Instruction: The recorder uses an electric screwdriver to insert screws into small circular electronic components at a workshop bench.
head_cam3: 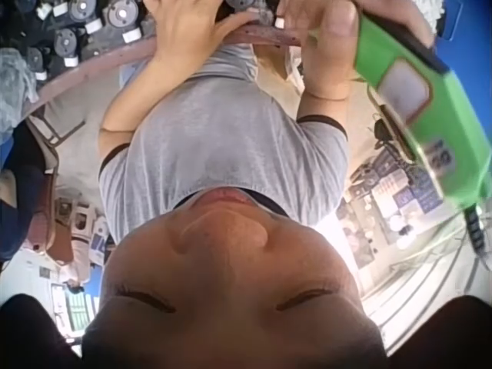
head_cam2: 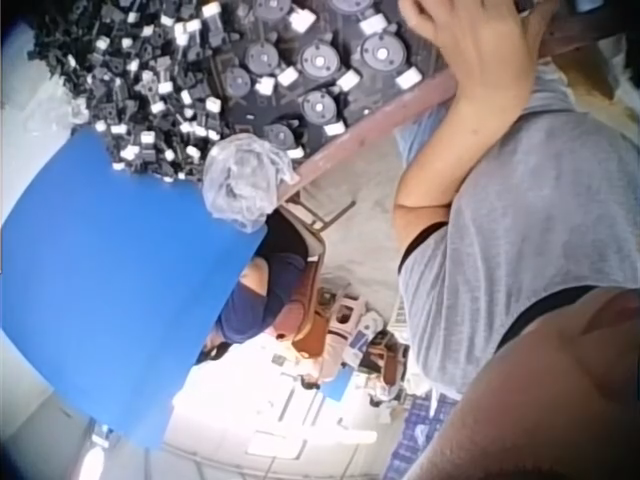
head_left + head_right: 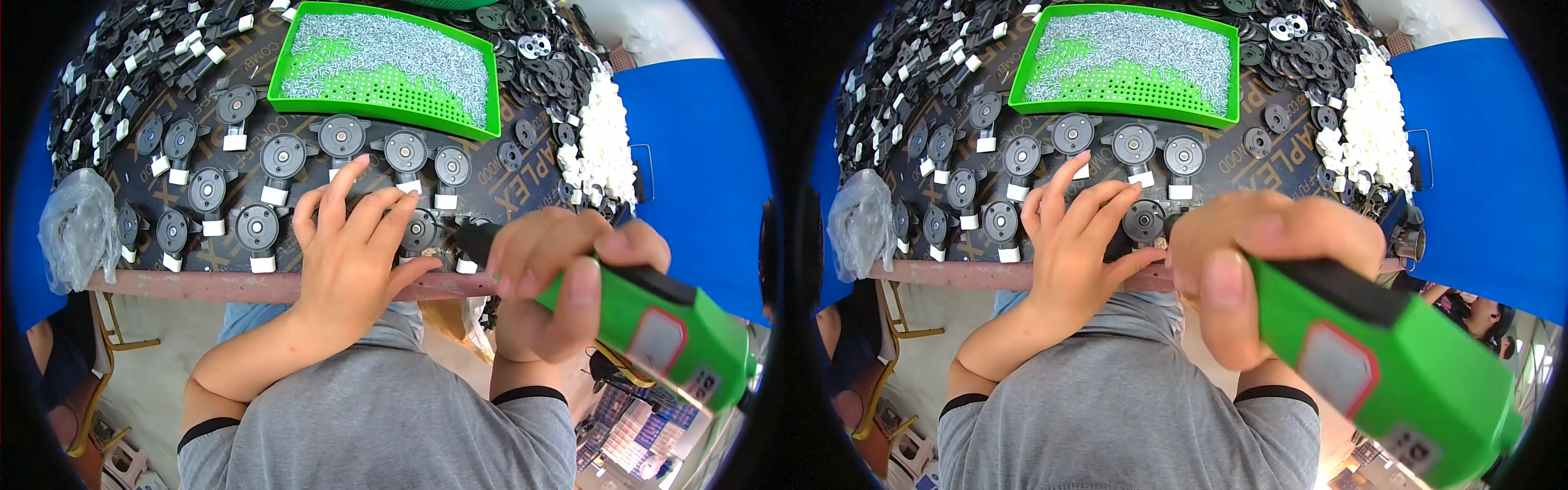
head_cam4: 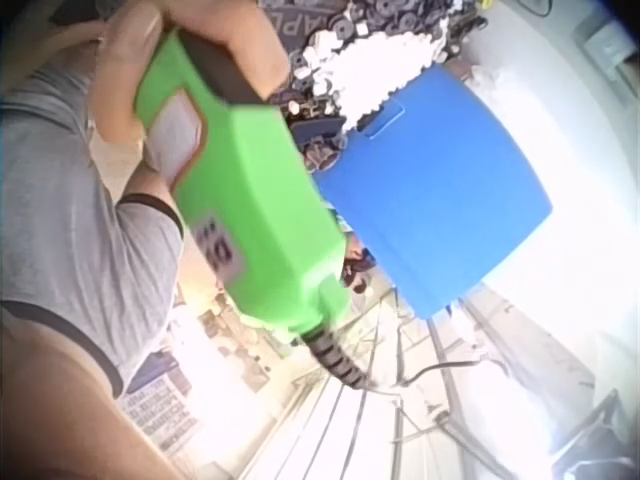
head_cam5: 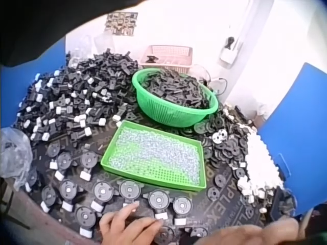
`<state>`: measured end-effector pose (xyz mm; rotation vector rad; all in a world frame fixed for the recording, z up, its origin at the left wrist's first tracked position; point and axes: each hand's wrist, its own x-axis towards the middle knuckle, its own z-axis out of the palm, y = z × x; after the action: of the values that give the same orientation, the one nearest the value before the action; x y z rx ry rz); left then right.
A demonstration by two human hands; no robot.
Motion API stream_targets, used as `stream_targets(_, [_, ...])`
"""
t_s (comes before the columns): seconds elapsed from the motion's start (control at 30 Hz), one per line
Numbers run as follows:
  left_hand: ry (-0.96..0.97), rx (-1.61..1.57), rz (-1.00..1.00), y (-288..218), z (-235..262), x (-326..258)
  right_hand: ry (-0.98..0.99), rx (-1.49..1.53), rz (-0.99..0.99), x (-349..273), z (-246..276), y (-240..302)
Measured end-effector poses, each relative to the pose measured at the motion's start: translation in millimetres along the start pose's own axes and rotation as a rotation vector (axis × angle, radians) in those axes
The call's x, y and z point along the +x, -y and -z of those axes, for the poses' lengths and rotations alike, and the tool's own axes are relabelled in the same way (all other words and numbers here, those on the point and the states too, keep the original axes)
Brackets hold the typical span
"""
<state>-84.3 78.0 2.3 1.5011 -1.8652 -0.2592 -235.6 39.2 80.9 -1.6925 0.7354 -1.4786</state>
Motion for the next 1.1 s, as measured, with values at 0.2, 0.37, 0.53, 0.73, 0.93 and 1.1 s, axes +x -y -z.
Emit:
stream_targets(0.2, [0.026, 0.052, -0.028, 3.2, -4.3, 1.7, 0.014, -0.002, -0.070, 7.6, -2.8, -13.3])
stream_targets(0.37, [0.037, 0.046, -0.041, 5.5, -5.5, 4.1, 0.200, 0.171, -0.044, 19.7, 10.7, -23.0])
stream_targets(0.53, [0.085, 0.038, -0.052, 8.4, -5.4, 6.9, -0.022, 0.281, -0.134, 4.1, 3.3, -25.1])
stream_targets(0.73, [0.112, 0.077, -0.106, 11.5, -4.3, 7.8, 0.140, 0.147, -0.086, 39.9, 13.1, -18.3])
stream_targets(0.93, [0.151, 0.159, -0.136, 13.3, -2.2, 11.1, -0.060, 0.016, 0.101, 101.3, 18.7, -67.4])
stream_targets(1.1, [0.194, 0.168, -0.132, 13.1, 2.4, 14.4, -0.068, 0.113, 0.035, 100.4, 18.6, -93.7])
